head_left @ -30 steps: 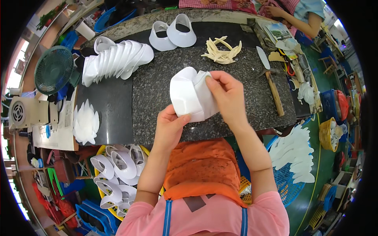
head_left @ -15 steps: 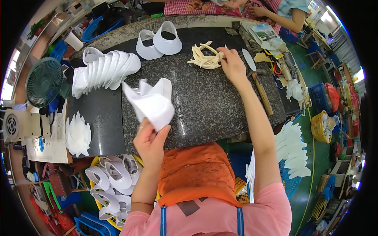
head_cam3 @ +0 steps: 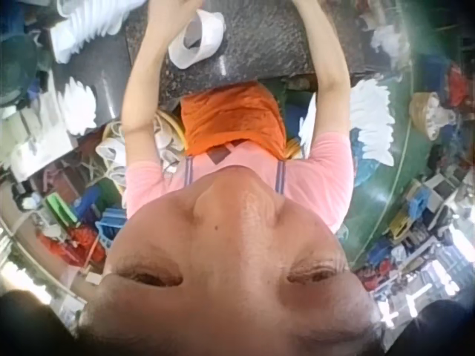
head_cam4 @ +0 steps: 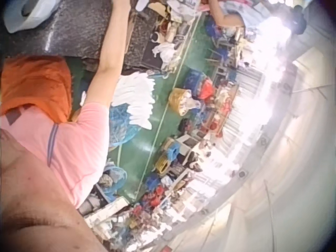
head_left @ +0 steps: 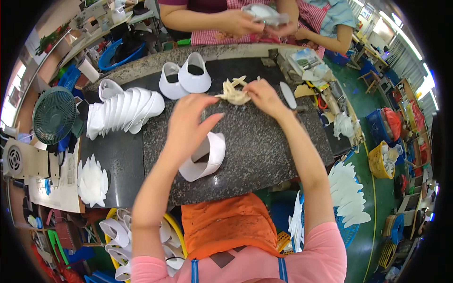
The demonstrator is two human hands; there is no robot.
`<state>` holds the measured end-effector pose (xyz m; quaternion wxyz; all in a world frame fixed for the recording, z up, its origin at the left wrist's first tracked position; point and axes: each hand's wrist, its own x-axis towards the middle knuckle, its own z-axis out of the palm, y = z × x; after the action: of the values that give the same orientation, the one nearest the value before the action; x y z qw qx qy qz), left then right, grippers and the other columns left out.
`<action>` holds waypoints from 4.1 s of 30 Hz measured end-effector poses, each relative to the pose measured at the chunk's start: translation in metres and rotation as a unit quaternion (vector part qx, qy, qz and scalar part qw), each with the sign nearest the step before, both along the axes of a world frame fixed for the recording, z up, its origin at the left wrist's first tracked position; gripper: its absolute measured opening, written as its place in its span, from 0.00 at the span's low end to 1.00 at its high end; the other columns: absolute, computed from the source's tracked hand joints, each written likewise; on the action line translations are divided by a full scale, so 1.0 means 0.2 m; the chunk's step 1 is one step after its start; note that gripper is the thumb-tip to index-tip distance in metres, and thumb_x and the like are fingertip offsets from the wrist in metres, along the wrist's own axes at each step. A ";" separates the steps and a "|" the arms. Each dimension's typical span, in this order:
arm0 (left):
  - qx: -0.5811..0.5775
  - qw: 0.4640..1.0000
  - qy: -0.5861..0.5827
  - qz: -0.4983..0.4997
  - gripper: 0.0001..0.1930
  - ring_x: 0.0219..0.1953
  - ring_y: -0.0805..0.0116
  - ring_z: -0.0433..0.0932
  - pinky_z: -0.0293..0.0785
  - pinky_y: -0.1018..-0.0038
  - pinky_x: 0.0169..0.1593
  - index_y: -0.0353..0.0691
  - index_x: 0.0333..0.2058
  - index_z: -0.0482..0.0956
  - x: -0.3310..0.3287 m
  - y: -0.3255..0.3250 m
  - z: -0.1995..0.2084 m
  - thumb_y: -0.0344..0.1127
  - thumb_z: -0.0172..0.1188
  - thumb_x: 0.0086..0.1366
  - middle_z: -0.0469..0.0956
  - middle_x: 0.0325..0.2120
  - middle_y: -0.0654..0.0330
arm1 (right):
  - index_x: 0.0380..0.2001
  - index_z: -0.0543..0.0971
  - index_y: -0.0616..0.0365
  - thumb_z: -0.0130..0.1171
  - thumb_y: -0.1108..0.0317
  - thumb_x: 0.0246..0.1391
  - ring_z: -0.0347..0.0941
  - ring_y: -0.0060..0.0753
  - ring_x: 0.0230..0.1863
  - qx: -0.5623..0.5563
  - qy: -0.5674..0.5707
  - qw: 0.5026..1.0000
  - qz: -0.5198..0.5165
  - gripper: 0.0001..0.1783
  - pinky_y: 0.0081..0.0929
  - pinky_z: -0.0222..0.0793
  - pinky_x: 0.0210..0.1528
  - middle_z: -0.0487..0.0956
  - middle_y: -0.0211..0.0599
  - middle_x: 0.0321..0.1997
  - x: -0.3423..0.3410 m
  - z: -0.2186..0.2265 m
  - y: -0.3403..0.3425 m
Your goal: The person assembles white shoe upper components by hand at a factory workbench, folding and pressing the material, inserting reinforcement strips, and organizing the pieces into stacks.
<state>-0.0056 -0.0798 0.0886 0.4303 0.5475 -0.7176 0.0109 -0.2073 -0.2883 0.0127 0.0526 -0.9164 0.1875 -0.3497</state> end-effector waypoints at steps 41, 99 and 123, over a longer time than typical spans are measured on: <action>0.229 0.905 -0.347 -0.090 0.12 0.48 0.59 0.74 0.67 0.64 0.53 0.41 0.32 0.81 -0.09 -0.64 -0.33 0.33 0.67 0.46 0.76 0.40 0.58 | 0.39 0.77 0.63 0.50 0.65 0.61 0.72 0.16 0.27 0.430 -0.362 0.808 -0.178 0.12 0.16 0.72 0.26 0.77 0.29 0.29 0.00 -0.07 0.07; 0.118 0.970 -0.210 -0.023 0.10 0.31 0.59 0.79 0.74 0.65 0.35 0.43 0.27 0.83 -0.23 -0.81 -0.28 0.41 0.59 0.54 0.78 0.33 0.61 | 0.44 0.71 0.64 0.47 0.67 0.63 0.70 0.21 0.27 0.554 -0.553 0.622 0.009 0.12 0.20 0.69 0.31 0.73 0.29 0.30 0.07 -0.12 0.12; 0.143 0.989 -0.010 -0.025 0.09 0.21 0.79 0.74 0.68 0.81 0.26 0.32 0.29 0.79 -0.22 -0.33 -0.04 0.34 0.62 0.58 0.78 0.21 0.63 | 0.38 0.78 0.61 0.57 0.71 0.50 0.77 0.34 0.28 0.293 -0.211 0.919 -0.157 0.11 0.27 0.70 0.32 0.79 0.45 0.30 -0.05 0.13 0.57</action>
<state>-0.0497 -0.1467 0.0802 0.3404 0.5850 -0.7296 -0.0977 -0.2177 -0.1739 0.0383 0.3015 -0.7238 0.4079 -0.4678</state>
